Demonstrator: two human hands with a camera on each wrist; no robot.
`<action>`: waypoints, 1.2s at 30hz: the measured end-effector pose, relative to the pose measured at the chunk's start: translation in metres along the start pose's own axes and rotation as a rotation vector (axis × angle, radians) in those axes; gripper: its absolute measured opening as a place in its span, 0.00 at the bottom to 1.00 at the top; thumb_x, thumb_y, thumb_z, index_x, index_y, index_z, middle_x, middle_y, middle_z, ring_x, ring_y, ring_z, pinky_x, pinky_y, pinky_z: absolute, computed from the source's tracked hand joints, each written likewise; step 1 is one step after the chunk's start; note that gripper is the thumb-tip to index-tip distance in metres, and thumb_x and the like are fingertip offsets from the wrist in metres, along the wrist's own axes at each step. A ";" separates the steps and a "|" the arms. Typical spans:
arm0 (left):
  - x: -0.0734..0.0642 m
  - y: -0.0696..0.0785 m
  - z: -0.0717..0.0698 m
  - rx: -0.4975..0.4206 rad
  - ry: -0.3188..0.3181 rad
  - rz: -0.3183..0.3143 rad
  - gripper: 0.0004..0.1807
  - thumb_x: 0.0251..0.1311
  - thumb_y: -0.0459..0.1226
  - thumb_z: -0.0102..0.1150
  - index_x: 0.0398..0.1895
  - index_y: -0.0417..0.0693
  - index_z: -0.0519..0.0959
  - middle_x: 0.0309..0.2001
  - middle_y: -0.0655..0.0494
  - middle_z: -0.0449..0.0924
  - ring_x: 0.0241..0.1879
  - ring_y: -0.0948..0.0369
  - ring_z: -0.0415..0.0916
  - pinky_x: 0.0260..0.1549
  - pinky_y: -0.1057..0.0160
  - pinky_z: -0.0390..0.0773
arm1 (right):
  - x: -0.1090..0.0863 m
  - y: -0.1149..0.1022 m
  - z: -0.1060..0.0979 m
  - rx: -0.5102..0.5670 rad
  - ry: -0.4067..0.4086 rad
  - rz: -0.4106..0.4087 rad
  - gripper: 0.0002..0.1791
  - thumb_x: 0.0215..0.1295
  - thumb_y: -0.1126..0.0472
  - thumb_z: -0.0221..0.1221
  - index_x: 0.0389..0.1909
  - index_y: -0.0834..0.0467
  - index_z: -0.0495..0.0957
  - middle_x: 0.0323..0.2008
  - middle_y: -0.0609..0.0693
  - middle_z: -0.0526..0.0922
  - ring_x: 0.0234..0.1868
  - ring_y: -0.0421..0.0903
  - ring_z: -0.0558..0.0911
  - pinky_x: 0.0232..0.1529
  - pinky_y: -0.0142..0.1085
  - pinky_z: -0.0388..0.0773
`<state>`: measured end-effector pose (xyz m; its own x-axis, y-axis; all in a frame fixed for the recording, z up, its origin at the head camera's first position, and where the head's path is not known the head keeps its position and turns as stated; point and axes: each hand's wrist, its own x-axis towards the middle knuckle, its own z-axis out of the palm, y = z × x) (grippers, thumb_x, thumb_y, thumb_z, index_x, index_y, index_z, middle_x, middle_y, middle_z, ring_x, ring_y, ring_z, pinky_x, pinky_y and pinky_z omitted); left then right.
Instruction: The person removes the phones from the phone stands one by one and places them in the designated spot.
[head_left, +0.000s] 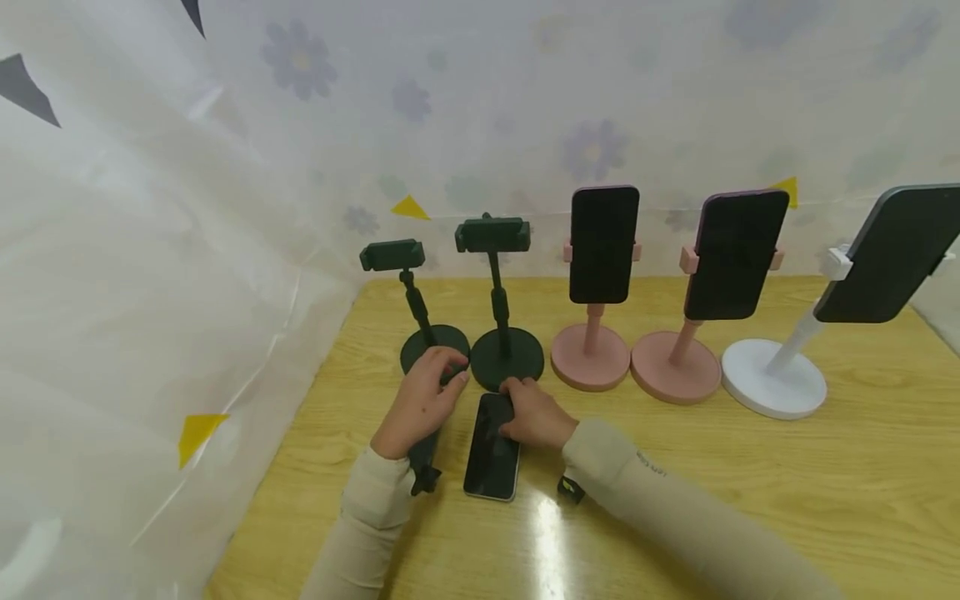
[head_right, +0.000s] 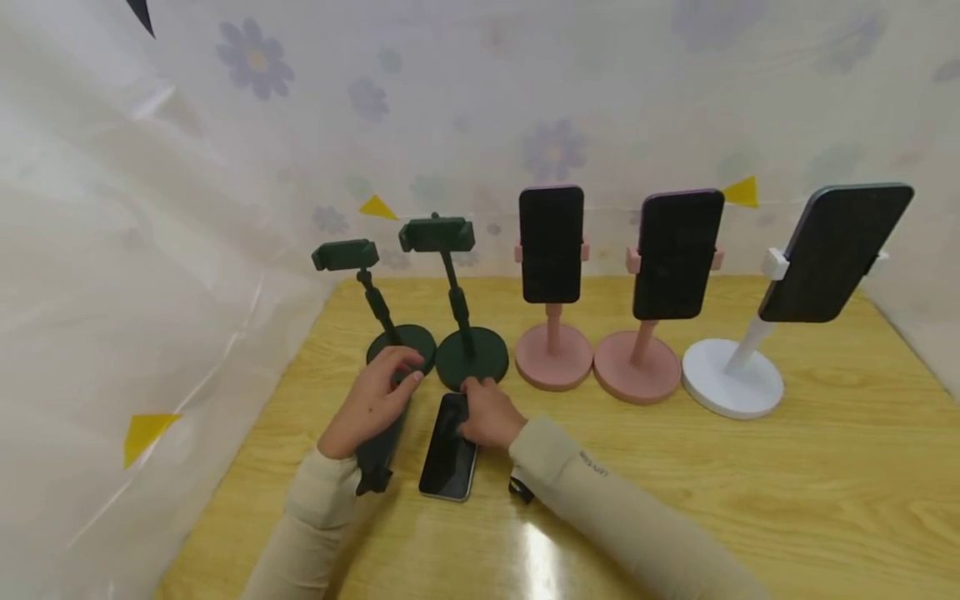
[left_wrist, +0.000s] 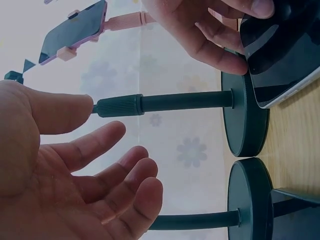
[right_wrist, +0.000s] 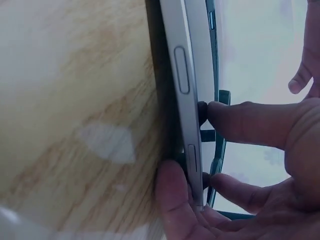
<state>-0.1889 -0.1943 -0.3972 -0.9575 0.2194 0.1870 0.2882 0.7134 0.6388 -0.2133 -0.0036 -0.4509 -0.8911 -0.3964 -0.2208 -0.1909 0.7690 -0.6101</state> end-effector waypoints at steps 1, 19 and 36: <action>-0.001 0.000 0.000 -0.002 -0.003 -0.001 0.11 0.72 0.40 0.53 0.52 0.48 0.79 0.58 0.49 0.76 0.51 0.50 0.77 0.46 0.51 0.80 | -0.001 -0.001 0.000 0.001 0.003 0.006 0.32 0.58 0.58 0.70 0.62 0.59 0.69 0.57 0.63 0.74 0.53 0.58 0.79 0.54 0.51 0.77; -0.008 -0.009 0.001 -0.023 -0.048 -0.002 0.10 0.72 0.39 0.52 0.50 0.47 0.80 0.54 0.49 0.77 0.47 0.53 0.77 0.46 0.53 0.80 | -0.003 -0.005 0.005 0.018 0.037 0.041 0.34 0.56 0.55 0.72 0.61 0.59 0.70 0.58 0.63 0.71 0.51 0.59 0.79 0.53 0.53 0.77; -0.011 -0.013 -0.002 -0.009 -0.033 0.005 0.10 0.73 0.39 0.52 0.50 0.48 0.80 0.52 0.50 0.78 0.44 0.57 0.76 0.44 0.56 0.77 | -0.008 -0.010 0.001 -0.056 0.061 0.035 0.31 0.58 0.50 0.69 0.59 0.58 0.72 0.54 0.60 0.77 0.50 0.55 0.80 0.50 0.51 0.78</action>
<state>-0.1822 -0.2076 -0.4060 -0.9553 0.2448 0.1655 0.2927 0.7065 0.6443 -0.2035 -0.0083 -0.4435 -0.9208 -0.3387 -0.1933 -0.1802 0.8092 -0.5592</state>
